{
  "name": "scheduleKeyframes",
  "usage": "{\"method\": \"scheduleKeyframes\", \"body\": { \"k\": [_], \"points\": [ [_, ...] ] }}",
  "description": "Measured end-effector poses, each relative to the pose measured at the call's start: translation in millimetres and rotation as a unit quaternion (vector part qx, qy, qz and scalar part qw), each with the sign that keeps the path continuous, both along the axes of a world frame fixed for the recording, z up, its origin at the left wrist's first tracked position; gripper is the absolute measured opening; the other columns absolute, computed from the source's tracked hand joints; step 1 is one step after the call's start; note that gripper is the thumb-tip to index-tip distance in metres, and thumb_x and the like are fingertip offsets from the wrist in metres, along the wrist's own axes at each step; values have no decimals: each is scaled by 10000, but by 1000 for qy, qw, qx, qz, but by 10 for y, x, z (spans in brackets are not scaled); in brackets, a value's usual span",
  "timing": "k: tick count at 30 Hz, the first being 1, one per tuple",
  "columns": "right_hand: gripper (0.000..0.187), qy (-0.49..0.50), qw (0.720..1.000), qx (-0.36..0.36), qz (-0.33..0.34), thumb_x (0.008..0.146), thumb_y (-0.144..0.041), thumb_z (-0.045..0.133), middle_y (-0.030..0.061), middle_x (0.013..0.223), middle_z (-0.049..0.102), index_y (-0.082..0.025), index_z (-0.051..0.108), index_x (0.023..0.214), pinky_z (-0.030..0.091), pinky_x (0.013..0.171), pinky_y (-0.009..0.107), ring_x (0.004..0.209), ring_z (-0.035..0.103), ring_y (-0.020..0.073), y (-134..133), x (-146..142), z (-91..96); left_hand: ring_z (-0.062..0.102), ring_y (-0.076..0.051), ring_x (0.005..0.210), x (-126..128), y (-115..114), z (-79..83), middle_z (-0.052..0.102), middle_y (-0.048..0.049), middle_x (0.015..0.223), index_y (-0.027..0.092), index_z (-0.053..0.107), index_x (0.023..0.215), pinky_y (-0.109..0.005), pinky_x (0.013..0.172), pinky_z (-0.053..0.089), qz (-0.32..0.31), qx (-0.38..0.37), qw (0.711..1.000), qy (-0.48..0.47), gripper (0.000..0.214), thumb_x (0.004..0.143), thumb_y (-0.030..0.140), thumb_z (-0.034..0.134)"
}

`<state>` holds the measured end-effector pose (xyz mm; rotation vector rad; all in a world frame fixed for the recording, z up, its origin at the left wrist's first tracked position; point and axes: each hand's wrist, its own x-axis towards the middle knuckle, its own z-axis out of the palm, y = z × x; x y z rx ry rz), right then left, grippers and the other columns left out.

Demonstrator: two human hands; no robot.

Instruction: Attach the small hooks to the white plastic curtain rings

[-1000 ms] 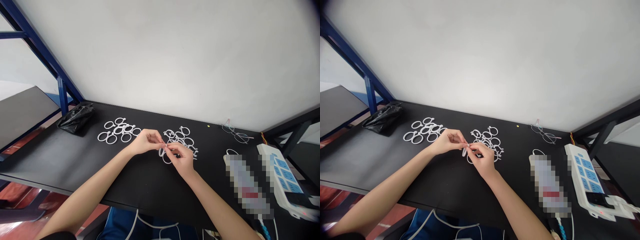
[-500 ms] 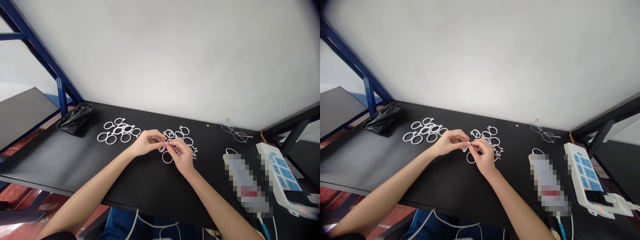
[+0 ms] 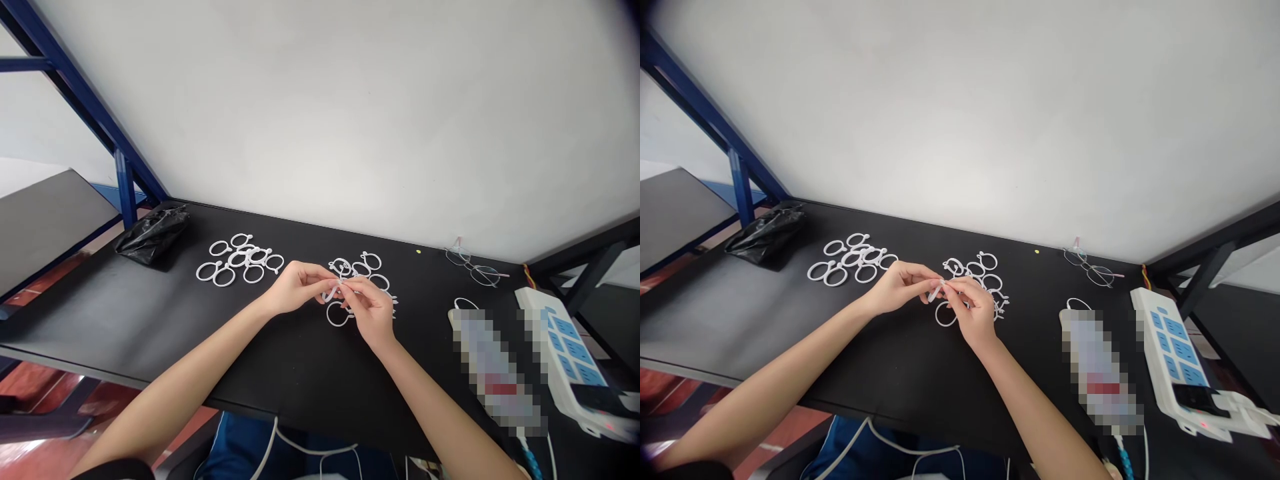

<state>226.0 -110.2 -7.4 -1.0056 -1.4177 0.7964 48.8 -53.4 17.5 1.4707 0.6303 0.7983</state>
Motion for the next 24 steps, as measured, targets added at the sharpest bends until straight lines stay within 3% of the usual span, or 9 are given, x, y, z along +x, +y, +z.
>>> {"method": "scheduleKeyframes", "body": {
  "k": [7,24],
  "points": [
    [109,6,1000,-10,-10,897,-271,631,46,878,667,-247,737,901,593,533,287,746,669,180,-13,-14,28,727,-199,812,-3,0,-12,760,-99,906,117,741,1017,-240,645,610,-11,1,1000,-8,307,844,363,682],
    [130,0,1000,-7,-22,916,-263,602,49,859,641,-234,717,863,577,542,291,734,649,174,-51,-63,36,687,-141,668,12,-62,19,756,-84,842,112,750,973,-209,580,568,16,21,1000,9,291,847,364,678]
  ]
}}
